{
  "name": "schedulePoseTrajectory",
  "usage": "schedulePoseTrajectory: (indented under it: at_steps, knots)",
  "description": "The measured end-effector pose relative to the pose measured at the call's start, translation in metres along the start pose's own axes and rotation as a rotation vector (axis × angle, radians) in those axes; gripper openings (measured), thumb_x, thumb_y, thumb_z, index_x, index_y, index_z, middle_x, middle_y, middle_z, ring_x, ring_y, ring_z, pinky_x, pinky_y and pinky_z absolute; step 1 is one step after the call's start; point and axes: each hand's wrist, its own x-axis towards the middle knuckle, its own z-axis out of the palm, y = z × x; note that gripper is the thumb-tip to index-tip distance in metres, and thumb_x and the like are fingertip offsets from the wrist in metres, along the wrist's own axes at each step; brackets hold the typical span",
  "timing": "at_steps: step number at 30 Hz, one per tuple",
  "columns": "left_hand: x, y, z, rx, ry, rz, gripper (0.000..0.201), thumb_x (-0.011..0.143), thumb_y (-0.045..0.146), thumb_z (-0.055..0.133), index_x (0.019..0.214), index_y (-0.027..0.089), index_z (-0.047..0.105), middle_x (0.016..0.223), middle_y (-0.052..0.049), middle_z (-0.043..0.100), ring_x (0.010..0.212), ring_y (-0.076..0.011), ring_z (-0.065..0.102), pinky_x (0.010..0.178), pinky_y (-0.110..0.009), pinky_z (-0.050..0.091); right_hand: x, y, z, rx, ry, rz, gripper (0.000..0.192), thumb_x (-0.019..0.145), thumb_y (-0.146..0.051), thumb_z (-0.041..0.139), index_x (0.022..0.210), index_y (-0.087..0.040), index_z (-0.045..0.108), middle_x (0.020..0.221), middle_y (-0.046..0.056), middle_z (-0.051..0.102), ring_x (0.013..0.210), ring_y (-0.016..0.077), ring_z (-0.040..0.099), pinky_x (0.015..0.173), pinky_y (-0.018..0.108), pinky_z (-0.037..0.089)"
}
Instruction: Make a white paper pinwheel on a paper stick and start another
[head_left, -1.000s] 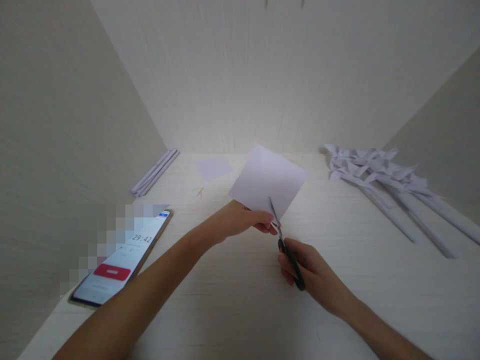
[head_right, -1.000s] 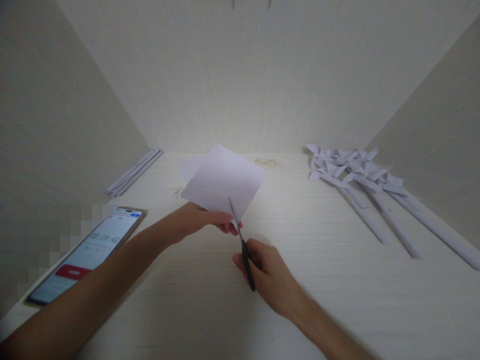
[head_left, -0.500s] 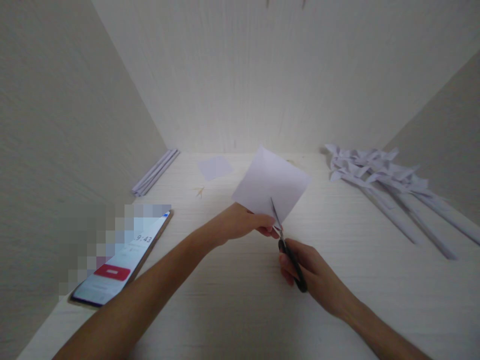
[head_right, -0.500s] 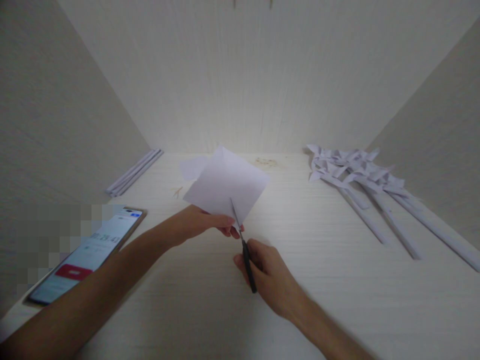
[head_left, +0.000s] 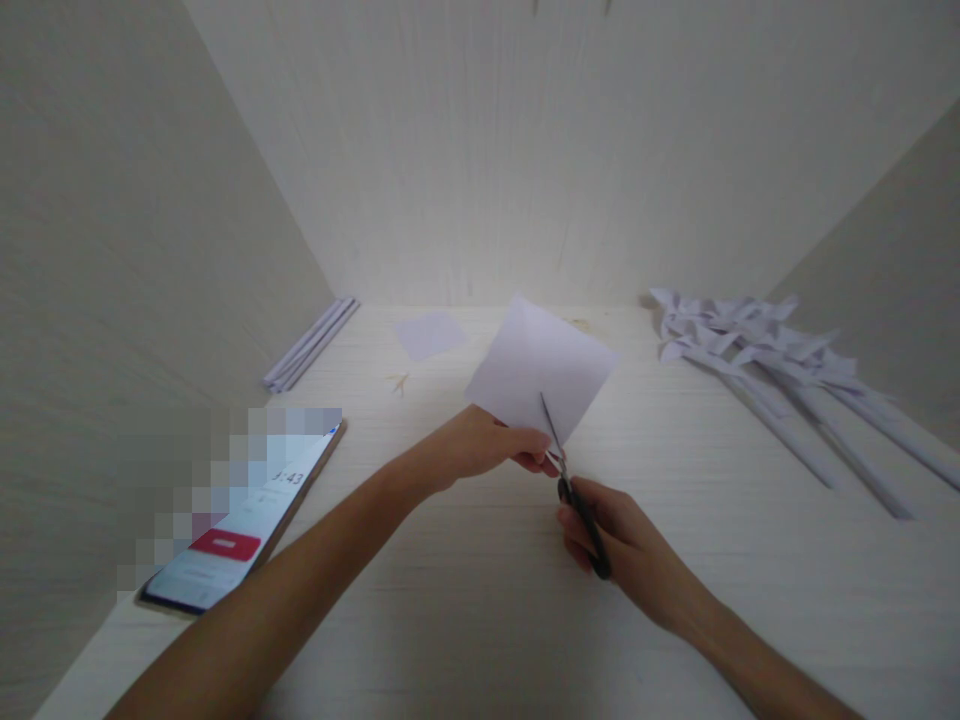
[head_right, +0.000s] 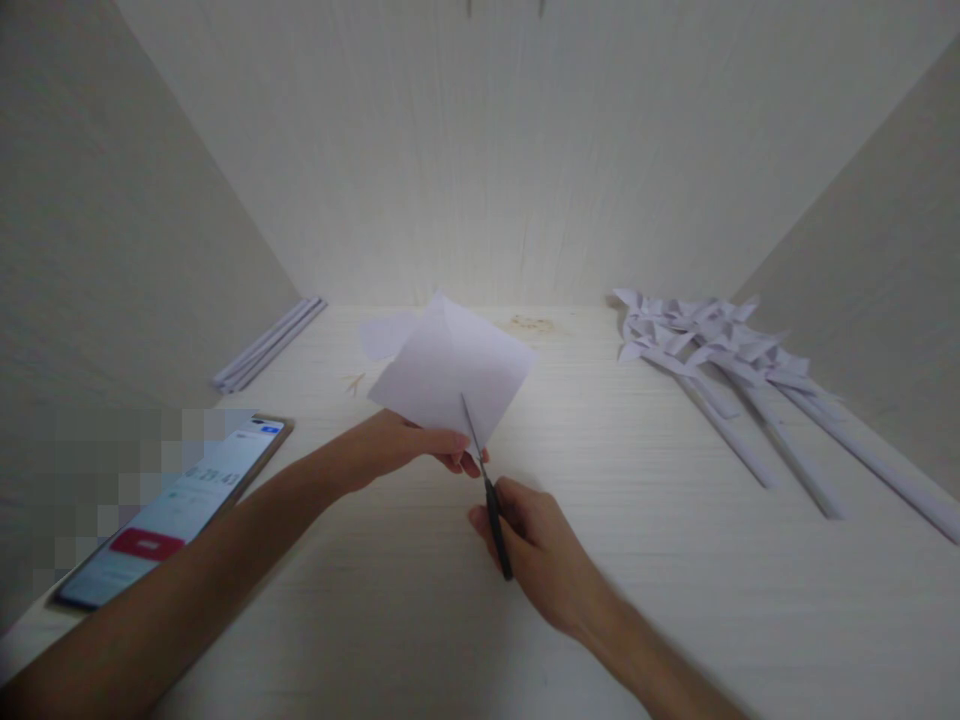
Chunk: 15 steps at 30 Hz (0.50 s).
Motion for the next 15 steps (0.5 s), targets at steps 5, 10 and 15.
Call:
schedulePoseTrajectory:
  at_steps: [5, 10, 15]
  knots:
    - [0.0000, 0.0013, -0.0001, 0.000, -0.009, -0.007, 0.007, 0.061, 0.012, 0.056, 0.061, 0.008, 0.062, 0.057, -0.004, 0.063, 0.058, -0.0141, 0.061, 0.061, -0.026, 0.048, 0.0008, 0.0019, -0.0005, -0.011, 0.014, 0.004, 0.031, 0.078, -0.044, 0.044, 0.062, -0.018, 0.039, 0.050, -0.006, 0.034, 0.044, 0.0072, 0.032, 0.040, 0.021, 0.025]
    - [0.0014, 0.0005, -0.0038, -0.007, 0.011, -0.003, 0.010, 0.064, 0.016, 0.057, 0.064, 0.008, 0.062, 0.059, -0.005, 0.064, 0.056, -0.0135, 0.060, 0.063, -0.028, 0.049, 0.0020, 0.0013, -0.0001, -0.006, 0.043, 0.002, 0.033, 0.078, -0.046, 0.044, 0.062, -0.019, 0.037, 0.050, -0.006, 0.032, 0.044, 0.0070, 0.031, 0.039, 0.020, 0.025]
    - [0.0043, -0.0013, -0.0073, -0.038, 0.224, 0.166, 0.018, 0.063, 0.019, 0.059, 0.079, 0.011, 0.061, 0.077, -0.005, 0.065, 0.064, -0.0145, 0.060, 0.058, -0.027, 0.051, 0.0020, -0.0016, 0.0000, 0.004, 0.042, 0.009, 0.036, 0.076, -0.050, 0.044, 0.060, -0.019, 0.036, 0.050, -0.006, 0.033, 0.044, 0.0072, 0.032, 0.040, 0.021, 0.025]
